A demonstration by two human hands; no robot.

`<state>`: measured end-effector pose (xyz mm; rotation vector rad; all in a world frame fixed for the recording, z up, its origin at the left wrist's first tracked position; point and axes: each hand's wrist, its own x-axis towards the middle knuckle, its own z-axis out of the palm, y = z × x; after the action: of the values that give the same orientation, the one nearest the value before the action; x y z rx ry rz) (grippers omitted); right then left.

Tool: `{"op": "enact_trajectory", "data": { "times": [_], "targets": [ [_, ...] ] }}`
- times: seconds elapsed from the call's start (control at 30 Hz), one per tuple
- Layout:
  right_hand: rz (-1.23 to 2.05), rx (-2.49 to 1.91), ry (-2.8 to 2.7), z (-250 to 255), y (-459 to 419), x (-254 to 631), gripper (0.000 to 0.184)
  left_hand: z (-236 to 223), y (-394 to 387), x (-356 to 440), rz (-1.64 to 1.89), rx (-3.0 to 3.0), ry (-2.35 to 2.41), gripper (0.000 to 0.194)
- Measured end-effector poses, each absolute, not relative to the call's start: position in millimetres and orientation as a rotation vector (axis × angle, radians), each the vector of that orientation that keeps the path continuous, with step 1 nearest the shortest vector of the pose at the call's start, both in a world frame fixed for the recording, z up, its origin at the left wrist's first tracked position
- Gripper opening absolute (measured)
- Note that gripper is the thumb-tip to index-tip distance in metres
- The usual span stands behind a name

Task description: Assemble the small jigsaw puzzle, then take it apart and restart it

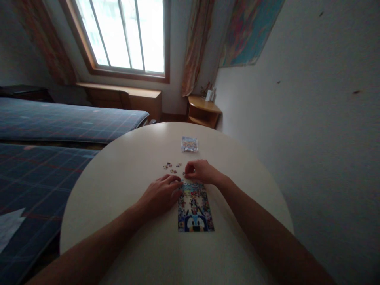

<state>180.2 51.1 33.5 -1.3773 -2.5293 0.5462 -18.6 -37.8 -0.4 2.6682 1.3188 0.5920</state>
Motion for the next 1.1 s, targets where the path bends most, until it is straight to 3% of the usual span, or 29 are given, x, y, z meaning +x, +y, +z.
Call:
{"op": "enact_trajectory", "data": {
  "times": [0.2, 0.73, 1.1],
  "targets": [
    [0.715, -1.16, -2.381, 19.7, 28.4, 195.3, 0.013, -0.2, -37.3, -19.8, 0.606, 2.672, 1.315, 0.025],
    [0.469, -1.253, -2.44, 14.5, 20.3, 184.1, 0.009, -1.9, -36.2, -21.2, 0.573, 2.69, 1.342, 0.026],
    [0.416, -1.343, -2.385, 5.6, 44.5, 225.8, 0.027, -5.0, -37.0, -16.1, 0.543, 2.714, 1.38, 0.036]
  ]
}}
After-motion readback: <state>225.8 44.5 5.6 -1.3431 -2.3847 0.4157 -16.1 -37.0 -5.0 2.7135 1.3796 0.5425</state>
